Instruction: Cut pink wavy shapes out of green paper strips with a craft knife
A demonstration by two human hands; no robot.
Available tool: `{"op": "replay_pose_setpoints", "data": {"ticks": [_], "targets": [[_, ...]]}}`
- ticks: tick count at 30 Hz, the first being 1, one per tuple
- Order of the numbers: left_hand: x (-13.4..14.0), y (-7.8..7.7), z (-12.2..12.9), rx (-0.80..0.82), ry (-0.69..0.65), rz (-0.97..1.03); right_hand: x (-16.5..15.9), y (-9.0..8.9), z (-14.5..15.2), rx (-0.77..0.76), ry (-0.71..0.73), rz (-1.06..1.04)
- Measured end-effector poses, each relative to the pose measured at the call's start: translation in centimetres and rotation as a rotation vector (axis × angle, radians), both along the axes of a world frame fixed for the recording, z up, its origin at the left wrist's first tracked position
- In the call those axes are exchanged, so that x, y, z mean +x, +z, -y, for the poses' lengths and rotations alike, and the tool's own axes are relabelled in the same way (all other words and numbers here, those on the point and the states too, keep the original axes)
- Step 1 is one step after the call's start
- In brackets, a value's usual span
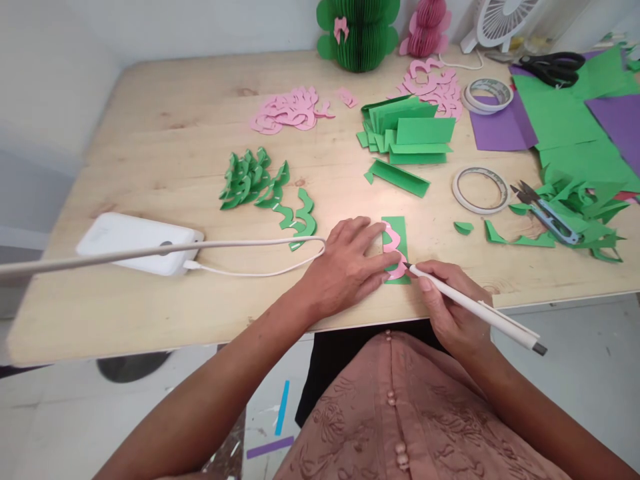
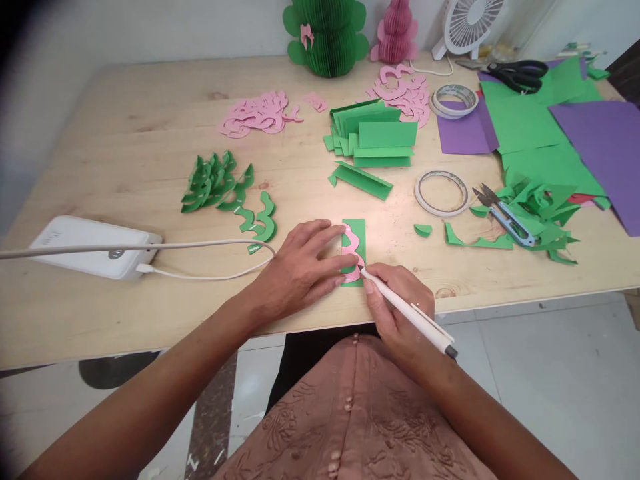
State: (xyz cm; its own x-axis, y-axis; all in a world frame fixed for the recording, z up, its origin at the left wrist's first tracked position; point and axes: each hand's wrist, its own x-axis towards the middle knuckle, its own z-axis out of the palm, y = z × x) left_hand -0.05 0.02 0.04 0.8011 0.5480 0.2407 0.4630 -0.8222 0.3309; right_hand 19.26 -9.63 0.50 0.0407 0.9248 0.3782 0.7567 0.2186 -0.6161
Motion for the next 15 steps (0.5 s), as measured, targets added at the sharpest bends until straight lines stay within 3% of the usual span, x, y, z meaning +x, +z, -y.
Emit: {"op": "replay_pose_setpoints", "data": {"ticks": [15], "targets": [[0.12,0.06,0.04,0.003,0.01,-0.002,-0.56,0.5,-0.25,0.072,0.08,0.099]]}}
